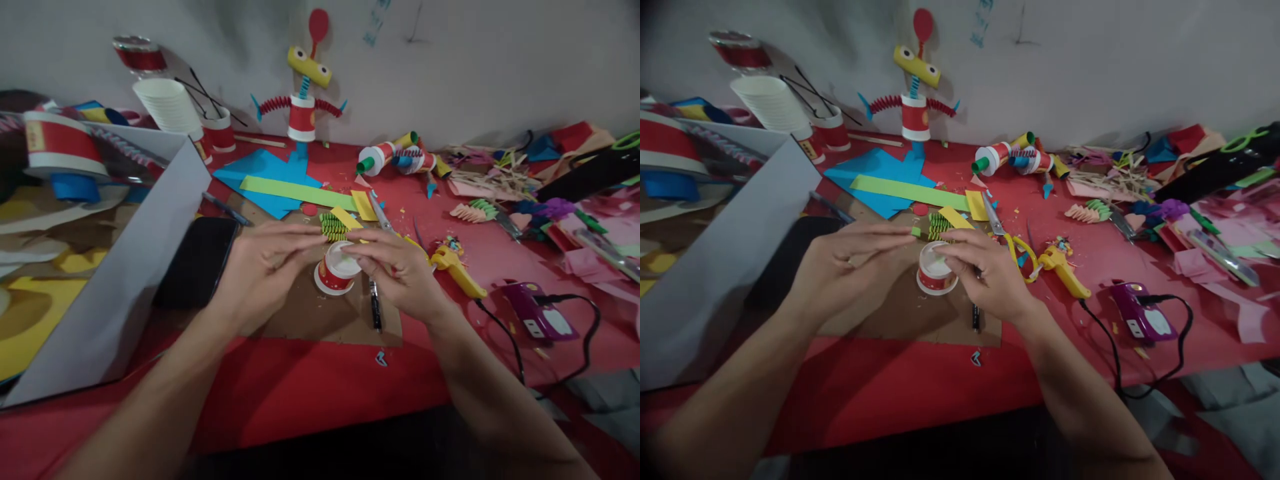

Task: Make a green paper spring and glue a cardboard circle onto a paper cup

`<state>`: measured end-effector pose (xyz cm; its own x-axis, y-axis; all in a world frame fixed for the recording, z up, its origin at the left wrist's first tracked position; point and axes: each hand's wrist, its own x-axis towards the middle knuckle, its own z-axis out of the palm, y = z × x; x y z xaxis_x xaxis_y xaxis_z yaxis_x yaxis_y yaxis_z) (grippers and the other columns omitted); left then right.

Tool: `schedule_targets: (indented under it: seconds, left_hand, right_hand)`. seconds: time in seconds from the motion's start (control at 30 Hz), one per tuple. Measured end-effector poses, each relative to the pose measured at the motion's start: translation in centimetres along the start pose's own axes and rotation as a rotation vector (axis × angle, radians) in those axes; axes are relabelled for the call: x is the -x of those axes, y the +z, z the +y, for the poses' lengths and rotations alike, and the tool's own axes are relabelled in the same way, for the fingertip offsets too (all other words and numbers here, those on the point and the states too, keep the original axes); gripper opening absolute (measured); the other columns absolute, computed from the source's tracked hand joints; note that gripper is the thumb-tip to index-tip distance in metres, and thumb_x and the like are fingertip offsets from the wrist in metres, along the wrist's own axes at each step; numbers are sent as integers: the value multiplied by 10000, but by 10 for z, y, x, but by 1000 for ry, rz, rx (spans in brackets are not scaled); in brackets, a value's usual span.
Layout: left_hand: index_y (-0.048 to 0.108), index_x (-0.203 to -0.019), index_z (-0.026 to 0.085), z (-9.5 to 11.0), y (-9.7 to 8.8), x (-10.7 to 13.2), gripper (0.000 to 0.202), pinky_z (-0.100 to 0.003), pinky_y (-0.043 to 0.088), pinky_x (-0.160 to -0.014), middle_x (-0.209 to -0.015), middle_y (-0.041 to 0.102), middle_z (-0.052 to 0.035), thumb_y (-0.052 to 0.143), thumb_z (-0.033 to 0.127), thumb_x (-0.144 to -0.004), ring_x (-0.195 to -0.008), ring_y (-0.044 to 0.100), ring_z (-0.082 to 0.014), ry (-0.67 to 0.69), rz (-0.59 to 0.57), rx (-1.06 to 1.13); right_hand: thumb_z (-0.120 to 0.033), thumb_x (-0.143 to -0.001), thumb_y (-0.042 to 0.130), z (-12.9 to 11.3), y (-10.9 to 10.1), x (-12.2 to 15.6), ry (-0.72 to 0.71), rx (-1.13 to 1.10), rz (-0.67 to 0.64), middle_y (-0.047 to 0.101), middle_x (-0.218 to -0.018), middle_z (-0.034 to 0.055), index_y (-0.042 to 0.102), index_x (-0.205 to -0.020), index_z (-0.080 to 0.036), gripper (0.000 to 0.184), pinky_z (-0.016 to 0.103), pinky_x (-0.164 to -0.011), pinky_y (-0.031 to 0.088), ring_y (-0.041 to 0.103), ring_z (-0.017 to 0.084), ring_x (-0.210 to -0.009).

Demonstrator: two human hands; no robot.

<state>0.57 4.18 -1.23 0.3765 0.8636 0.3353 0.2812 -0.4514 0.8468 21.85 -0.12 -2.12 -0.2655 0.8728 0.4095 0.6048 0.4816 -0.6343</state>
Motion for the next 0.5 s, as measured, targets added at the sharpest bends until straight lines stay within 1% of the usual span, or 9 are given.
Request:
schedule_targets:
  seconds: [0.07,0.13,0.2,0.33,0.5]
  left_hand:
    - [702,-932,293,2,6,2,209,-379,426,-957,-1090,661,-13,611,224,-758,-1040,585,-201,99,-55,-23]
    - [697,-951,296,-1,12,3,227,-384,436,-957,-1137,642,-17,620,221,-752,-1056,584,-209,133,-115,-51]
    - [697,-951,299,-5,17,3,231,-395,446,-954,-1135,643,-15,618,211,-753,-1058,586,-218,148,-160,-77]
    - [698,-943,311,-13,21,2,233,-391,460,-950,-1101,659,0,615,197,-758,-1037,601,-212,149,-152,-74]
    - [709,-910,283,-15,22,1,197,-359,480,-928,-1095,663,-11,612,195,-763,-1031,606,-200,149,-154,-81]
  right_hand:
    - [-223,-866,501,4,2,0,-8,11,1,596,-1184,53,652,-1044,-249,235,380,-947,435,537,189,-1113]
    - [-216,-861,512,6,4,-1,-5,-12,-14,613,-1162,49,657,-1040,-247,233,369,-937,445,553,182,-1093]
    - [-216,-864,510,8,4,-1,1,-52,-34,634,-1126,31,655,-1048,-260,238,352,-909,464,578,168,-1050]
    - [-226,-860,519,8,4,-2,16,-83,-53,639,-1086,16,671,-1019,-276,225,328,-865,483,594,161,-1000]
    - [-213,-857,523,5,5,-1,55,-93,-41,648,-1046,35,691,-977,-244,208,320,-833,491,604,165,-962]
